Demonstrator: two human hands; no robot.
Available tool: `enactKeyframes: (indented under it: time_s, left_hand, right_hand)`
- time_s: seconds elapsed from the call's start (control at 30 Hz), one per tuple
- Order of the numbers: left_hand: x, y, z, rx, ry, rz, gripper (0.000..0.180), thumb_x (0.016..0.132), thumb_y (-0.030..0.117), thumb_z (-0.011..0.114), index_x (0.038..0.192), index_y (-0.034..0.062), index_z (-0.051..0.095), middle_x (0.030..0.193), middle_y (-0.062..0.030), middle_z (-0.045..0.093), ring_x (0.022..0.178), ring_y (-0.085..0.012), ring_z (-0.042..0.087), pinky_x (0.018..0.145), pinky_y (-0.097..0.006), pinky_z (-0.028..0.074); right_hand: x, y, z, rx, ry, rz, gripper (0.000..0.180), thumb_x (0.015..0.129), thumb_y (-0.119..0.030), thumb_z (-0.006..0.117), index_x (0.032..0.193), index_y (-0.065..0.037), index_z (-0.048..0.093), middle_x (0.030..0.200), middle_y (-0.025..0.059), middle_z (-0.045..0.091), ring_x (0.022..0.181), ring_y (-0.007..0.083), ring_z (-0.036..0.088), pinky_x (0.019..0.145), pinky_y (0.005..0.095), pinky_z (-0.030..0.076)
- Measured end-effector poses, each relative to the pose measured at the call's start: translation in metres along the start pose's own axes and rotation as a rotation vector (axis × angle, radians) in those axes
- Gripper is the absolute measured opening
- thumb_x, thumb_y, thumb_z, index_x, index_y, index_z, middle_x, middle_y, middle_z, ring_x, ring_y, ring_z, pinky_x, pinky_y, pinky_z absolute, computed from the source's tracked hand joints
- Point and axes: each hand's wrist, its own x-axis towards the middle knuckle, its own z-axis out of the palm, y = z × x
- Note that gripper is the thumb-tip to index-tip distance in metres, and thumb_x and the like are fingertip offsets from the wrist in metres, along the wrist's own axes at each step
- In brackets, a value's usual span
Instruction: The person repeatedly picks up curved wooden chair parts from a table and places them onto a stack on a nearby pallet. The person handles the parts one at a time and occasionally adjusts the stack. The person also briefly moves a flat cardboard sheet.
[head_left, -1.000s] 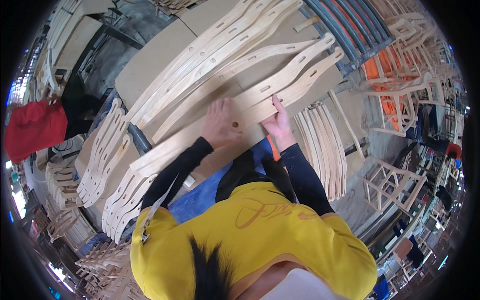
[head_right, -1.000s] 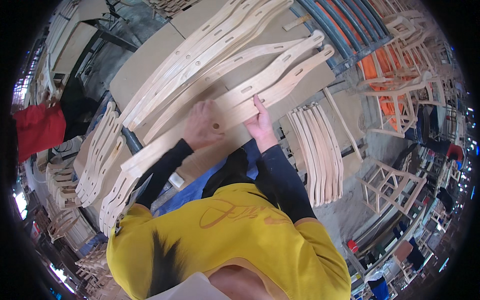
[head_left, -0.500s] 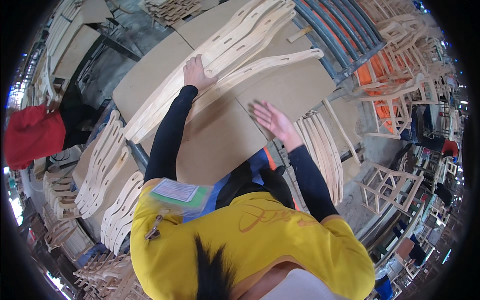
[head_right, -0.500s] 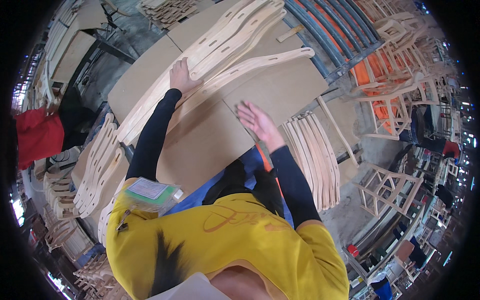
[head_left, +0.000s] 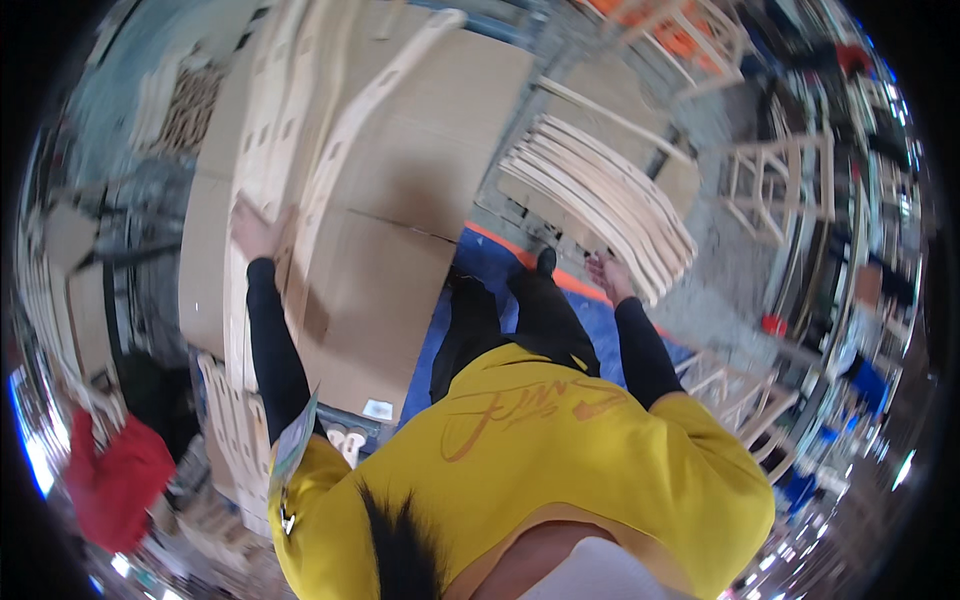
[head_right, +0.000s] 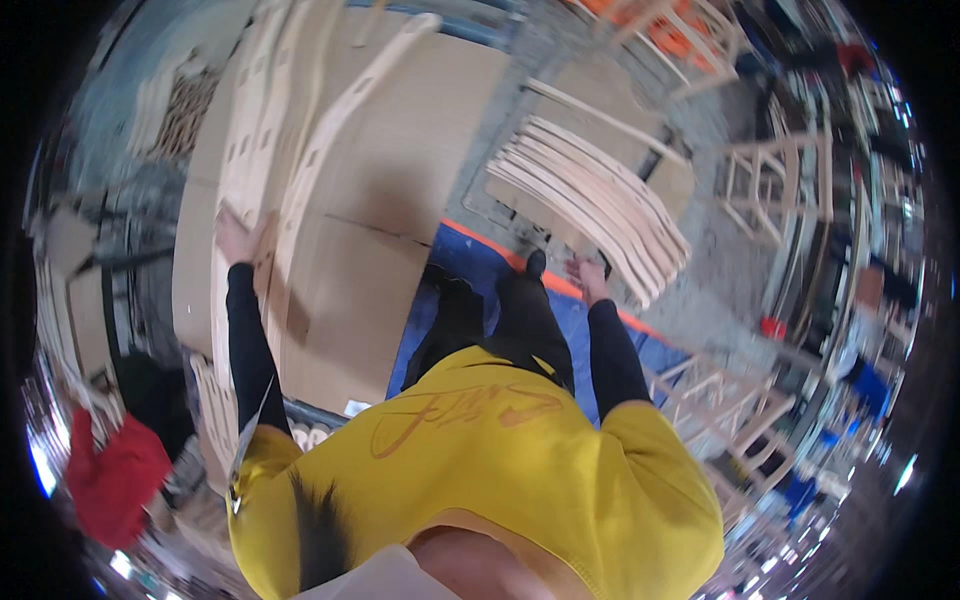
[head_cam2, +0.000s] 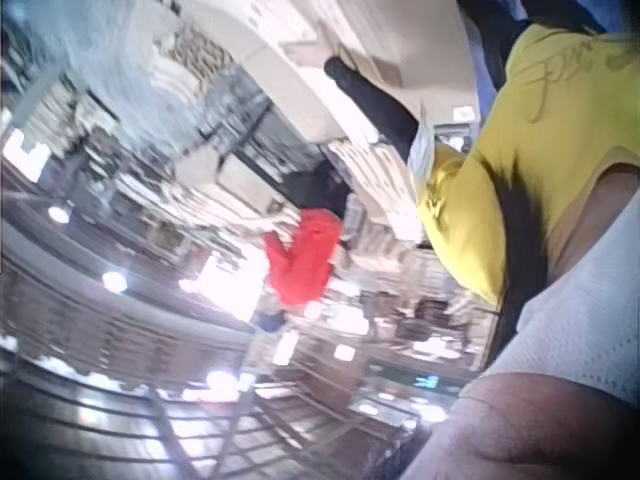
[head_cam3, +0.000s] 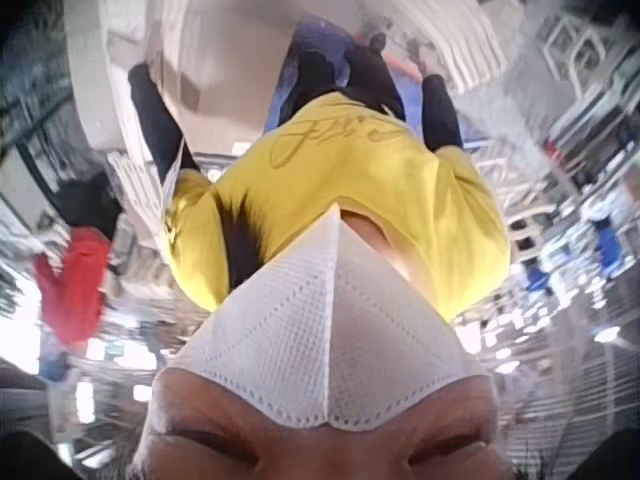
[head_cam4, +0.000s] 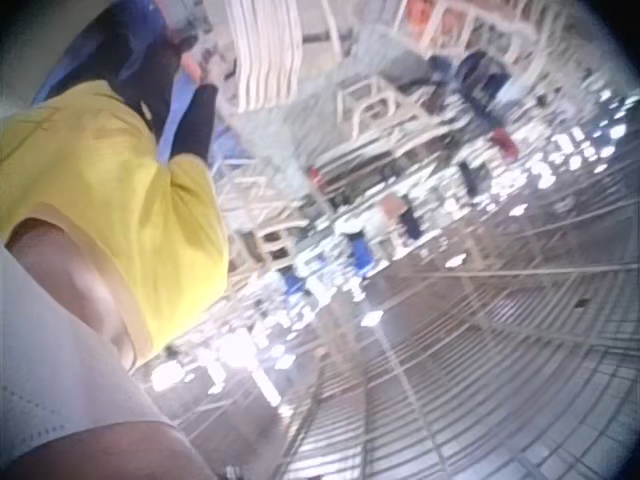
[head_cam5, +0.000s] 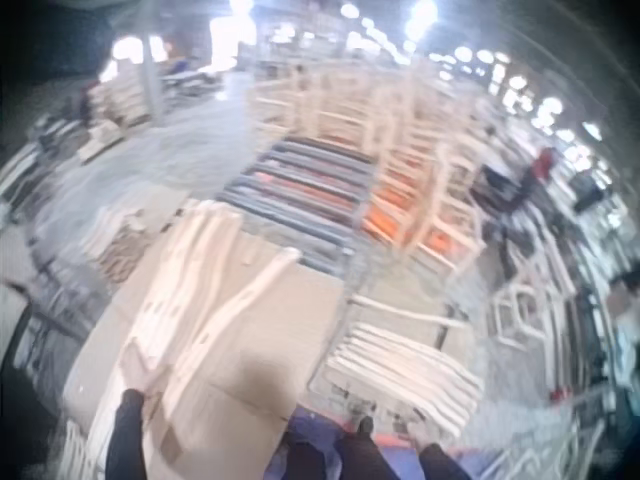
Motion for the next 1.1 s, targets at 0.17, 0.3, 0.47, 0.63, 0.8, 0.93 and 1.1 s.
enactKeyframes:
  time_s: [0.17, 0.3, 0.47, 0.63, 0.8, 0.93, 1.1]
  left_hand:
    - [-0.032, 0.071, -0.017, 0.178, 0.156, 0.268, 0.098, 0.073, 0.047, 0.076, 0.149, 0.0070, 0.028, 0.146, -0.0254, 0.031, 0.133, -0.0437, 0.033, 0.108, -0.055, 0.030]
    - [-0.078, 0.197, -0.029, -0.011, 0.082, 0.482, 0.086, 0.079, 0.038, 0.071, 0.149, 0.0086, 0.031, 0.146, -0.0243, 0.034, 0.133, -0.0436, 0.034, 0.109, -0.054, 0.030]
    - [-0.135, 0.349, 0.006, -0.186, -0.239, 0.745, 0.084, 0.075, 0.028, 0.075, 0.147, 0.0103, 0.034, 0.144, -0.0224, 0.037, 0.132, -0.0425, 0.035, 0.108, -0.053, 0.031]
    - [-0.166, 0.489, 0.115, -0.200, -0.586, 0.954, 0.083, 0.072, 0.021, 0.075, 0.145, 0.0100, 0.038, 0.144, -0.0192, 0.037, 0.131, -0.0417, 0.036, 0.110, -0.051, 0.031]
    - [-0.164, 0.602, 0.319, 0.014, -0.671, 1.200, 0.092, 0.072, 0.026, 0.075, 0.149, 0.0112, 0.029, 0.148, -0.0152, 0.035, 0.135, -0.0349, 0.035, 0.111, -0.050, 0.030]
    - [-0.155, 0.706, 0.476, 0.275, -0.629, 1.198, 0.103, 0.070, 0.031, 0.079, 0.152, 0.0117, 0.020, 0.152, -0.0107, 0.031, 0.139, -0.0283, 0.032, 0.111, -0.051, 0.031]
    - [-0.154, 0.795, 0.648, 0.384, -0.375, 1.126, 0.113, 0.068, 0.032, 0.082, 0.154, 0.0142, 0.010, 0.157, -0.0074, 0.026, 0.144, -0.0269, 0.027, 0.110, -0.056, 0.031]
  right_hand:
    - [0.007, 0.041, -0.047, 0.060, 0.089, 0.060, 0.042, 0.099, -0.036, 0.049, 0.131, -0.010, 0.052, 0.117, 0.0064, 0.066, 0.101, 0.0177, 0.062, 0.085, 0.0365, 0.049]
    - [0.025, 0.054, -0.044, 0.067, 0.009, 0.044, 0.034, 0.097, -0.032, 0.051, 0.121, -0.010, 0.059, 0.100, 0.0064, 0.069, 0.083, 0.0161, 0.065, 0.069, 0.0357, 0.052]
    - [0.075, 0.093, -0.036, -0.386, -0.081, -0.235, 0.033, 0.089, -0.032, 0.055, 0.108, -0.009, 0.068, 0.096, 0.0115, 0.071, 0.085, 0.0266, 0.069, 0.077, 0.0417, 0.055]
    - [0.074, 0.099, -0.051, -0.820, -0.259, -0.128, 0.047, 0.083, -0.035, 0.062, 0.124, -0.013, 0.061, 0.134, 0.0190, 0.054, 0.122, 0.0413, 0.051, 0.095, 0.0550, 0.045]
    - [0.086, 0.174, -0.087, -1.128, -0.315, -0.162, 0.064, 0.080, -0.041, 0.069, 0.137, -0.016, 0.052, 0.155, 0.0174, 0.026, 0.134, 0.0590, 0.023, 0.097, 0.0708, 0.034]
    - [0.103, 0.182, -0.117, -0.917, -0.166, -0.240, 0.058, 0.079, -0.038, 0.070, 0.131, -0.015, 0.057, 0.151, 0.0099, 0.033, 0.134, 0.0512, 0.029, 0.099, 0.0605, 0.038]
    - [0.121, 0.167, -0.133, -0.779, -0.074, -0.217, 0.048, 0.079, -0.033, 0.070, 0.123, -0.014, 0.061, 0.146, 0.0064, 0.041, 0.134, 0.0460, 0.033, 0.104, 0.0562, 0.037]
